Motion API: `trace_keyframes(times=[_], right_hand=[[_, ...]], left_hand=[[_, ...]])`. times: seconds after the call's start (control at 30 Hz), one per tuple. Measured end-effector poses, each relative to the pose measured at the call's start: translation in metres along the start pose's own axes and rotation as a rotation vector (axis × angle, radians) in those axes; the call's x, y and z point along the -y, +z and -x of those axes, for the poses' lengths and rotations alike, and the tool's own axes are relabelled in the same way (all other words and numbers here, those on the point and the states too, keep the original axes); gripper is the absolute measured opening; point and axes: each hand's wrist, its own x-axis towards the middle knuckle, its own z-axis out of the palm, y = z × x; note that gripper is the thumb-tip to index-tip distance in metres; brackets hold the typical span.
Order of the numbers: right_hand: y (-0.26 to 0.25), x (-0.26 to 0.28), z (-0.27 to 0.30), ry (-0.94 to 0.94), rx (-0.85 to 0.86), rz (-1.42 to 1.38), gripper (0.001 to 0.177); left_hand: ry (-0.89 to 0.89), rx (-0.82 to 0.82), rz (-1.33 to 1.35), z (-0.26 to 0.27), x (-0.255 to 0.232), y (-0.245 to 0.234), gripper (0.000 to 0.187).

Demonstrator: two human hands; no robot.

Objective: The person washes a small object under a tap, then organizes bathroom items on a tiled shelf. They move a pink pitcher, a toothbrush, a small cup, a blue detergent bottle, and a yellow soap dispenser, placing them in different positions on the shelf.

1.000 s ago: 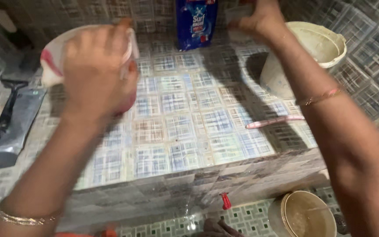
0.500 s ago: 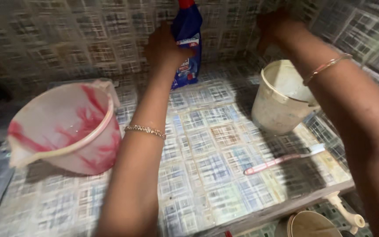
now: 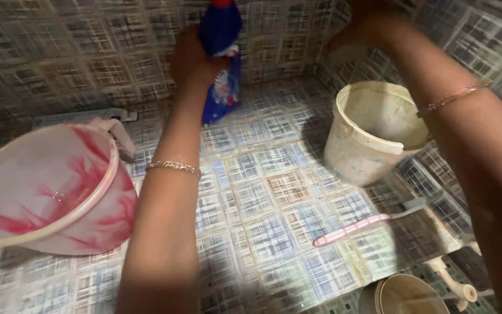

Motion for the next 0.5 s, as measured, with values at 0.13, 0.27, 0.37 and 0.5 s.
trace_keyframes(times=[0.13,0.27,0.37,0.5], right_hand=[[0.046,0.004,-0.031,-0.148,0.032,0.358,0.081],[0.095,0.035,-0.042,-0.398,-0.03,0.701,0.031],[0.093,0.108,-0.044,-0.523,0.026,0.85,0.073],[0.031,0.162,0.011,-0.727,-0.124,0.657,0.091]], left_hand=[[-0.103,-0.193,-0.082,-0.012,-0.005,-0.03,0.081],[-0.128,-0.29,-0.173,-0.016,-0.015,-0.053,0.086],[-0.096,-0.28,-0.182,-0.011,-0.012,-0.06,0.083],[-0.134,-0.268,-0.221,-0.007,-0.012,-0.076,0.085]])
